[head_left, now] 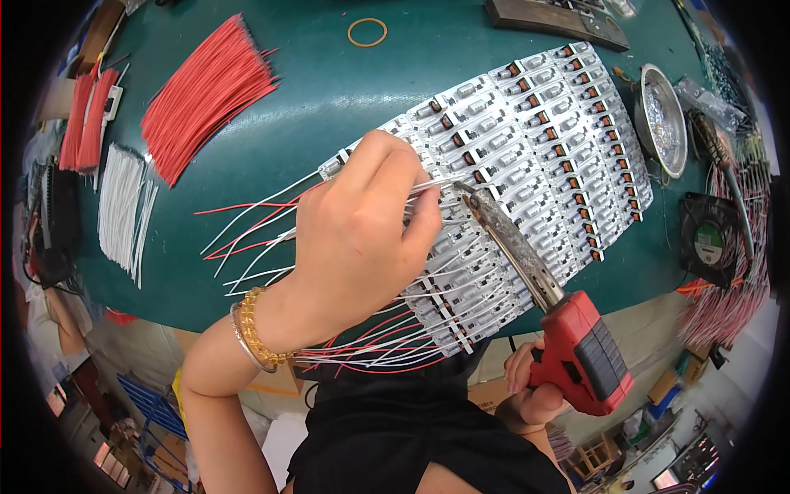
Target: The person solders white and red wires onto an array of circuit boards using a soldering tool.
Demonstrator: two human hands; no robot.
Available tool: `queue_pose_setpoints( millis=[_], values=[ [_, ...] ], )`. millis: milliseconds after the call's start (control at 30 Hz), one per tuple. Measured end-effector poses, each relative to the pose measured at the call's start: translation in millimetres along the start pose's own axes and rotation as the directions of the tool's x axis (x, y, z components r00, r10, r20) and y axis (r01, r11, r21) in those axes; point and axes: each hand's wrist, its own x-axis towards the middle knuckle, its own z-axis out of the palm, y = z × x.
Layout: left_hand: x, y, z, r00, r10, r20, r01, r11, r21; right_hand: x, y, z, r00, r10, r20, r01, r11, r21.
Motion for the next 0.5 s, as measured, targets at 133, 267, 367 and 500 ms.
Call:
queue_pose_setpoints(
  millis=[133,267,367,500],
  values=[
    [0,0,1,1.000,0.009,0.004,-0.009,1.000,0.014,5,-13,2,0.997,-0.032,0.075,0.050,0.967,-0.251],
    [1,0,1,1.000,0.018,-0.003,-0.018,1.000,0.002,4,2,13,0.952,-0.256,-0.165,0.272,0.959,0.081],
    [0,0,1,1.000,0.020,-0.007,-0.020,1.000,-0.001,9,-8,-1,0.943,-0.318,-0.096,0.329,0.936,0.127],
    [0,0,2,1.000,0.024,0.003,-0.024,1.000,-0.002,9,-26,3,0.979,-0.204,0.013,0.202,0.973,0.110]
  ],
)
